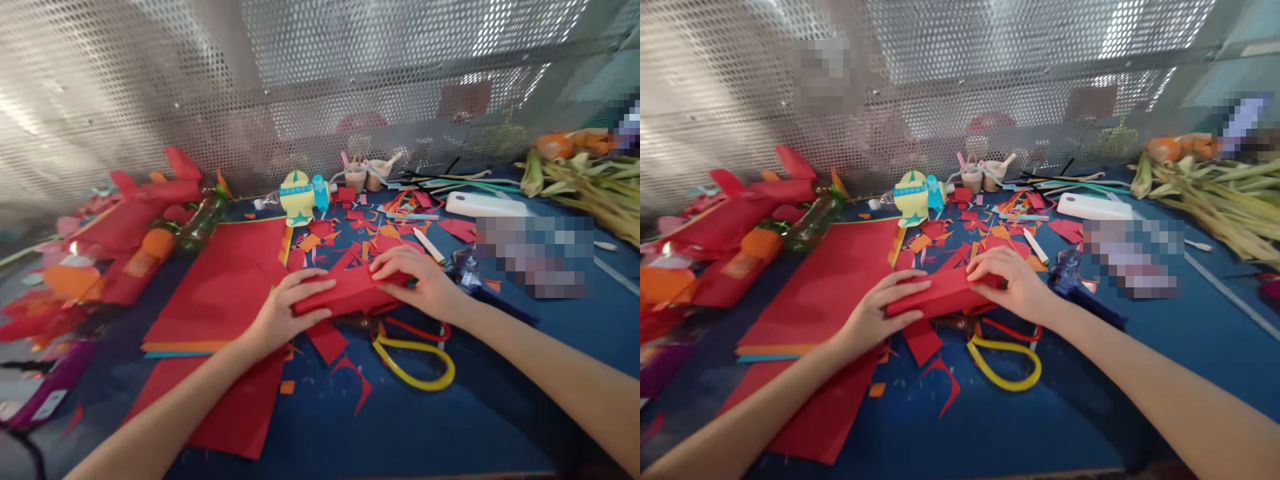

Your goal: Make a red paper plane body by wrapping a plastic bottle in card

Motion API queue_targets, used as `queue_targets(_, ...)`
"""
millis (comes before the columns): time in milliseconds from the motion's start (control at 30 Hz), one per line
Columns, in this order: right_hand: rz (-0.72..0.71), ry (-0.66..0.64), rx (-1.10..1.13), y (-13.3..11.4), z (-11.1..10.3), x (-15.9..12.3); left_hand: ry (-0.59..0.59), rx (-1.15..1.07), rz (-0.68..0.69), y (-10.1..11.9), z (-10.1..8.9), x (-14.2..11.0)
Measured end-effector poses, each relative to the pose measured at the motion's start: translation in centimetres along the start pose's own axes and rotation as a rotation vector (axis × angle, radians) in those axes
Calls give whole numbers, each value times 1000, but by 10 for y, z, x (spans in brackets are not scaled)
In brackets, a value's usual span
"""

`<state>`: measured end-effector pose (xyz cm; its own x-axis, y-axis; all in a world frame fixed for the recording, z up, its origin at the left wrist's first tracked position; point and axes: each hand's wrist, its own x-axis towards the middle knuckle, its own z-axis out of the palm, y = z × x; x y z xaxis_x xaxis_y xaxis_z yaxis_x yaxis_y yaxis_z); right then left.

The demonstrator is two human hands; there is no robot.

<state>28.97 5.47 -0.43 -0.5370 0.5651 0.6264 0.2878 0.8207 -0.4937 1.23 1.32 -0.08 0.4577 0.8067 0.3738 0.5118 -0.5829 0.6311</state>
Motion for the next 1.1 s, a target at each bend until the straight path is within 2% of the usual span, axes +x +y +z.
queue_targets(67, -8, 2, -18, -1, 0, 1, -83, -70, -41, -1, -7, 3)
queue_targets(167, -23, -8, -32, -3, 0, 1, -95, -73, -49, -2, -13, 5)
queue_targets(300, -27, 11, -36, -5, 0, 1, -70, -83, -67, 0, -11, 3)
queue_targets(567, -39, -47, 50, -6, 1, 2, -56, -189, -45, 1, -8, 2)
queue_targets(800, 57, -102, 78, -6, -1, 2, -37, -258, -56, 2, -13, 2)
queue_targets(1100, 70, -89, 92, -3, 1, 2, 50, -301, -78, -7, -9, -1)
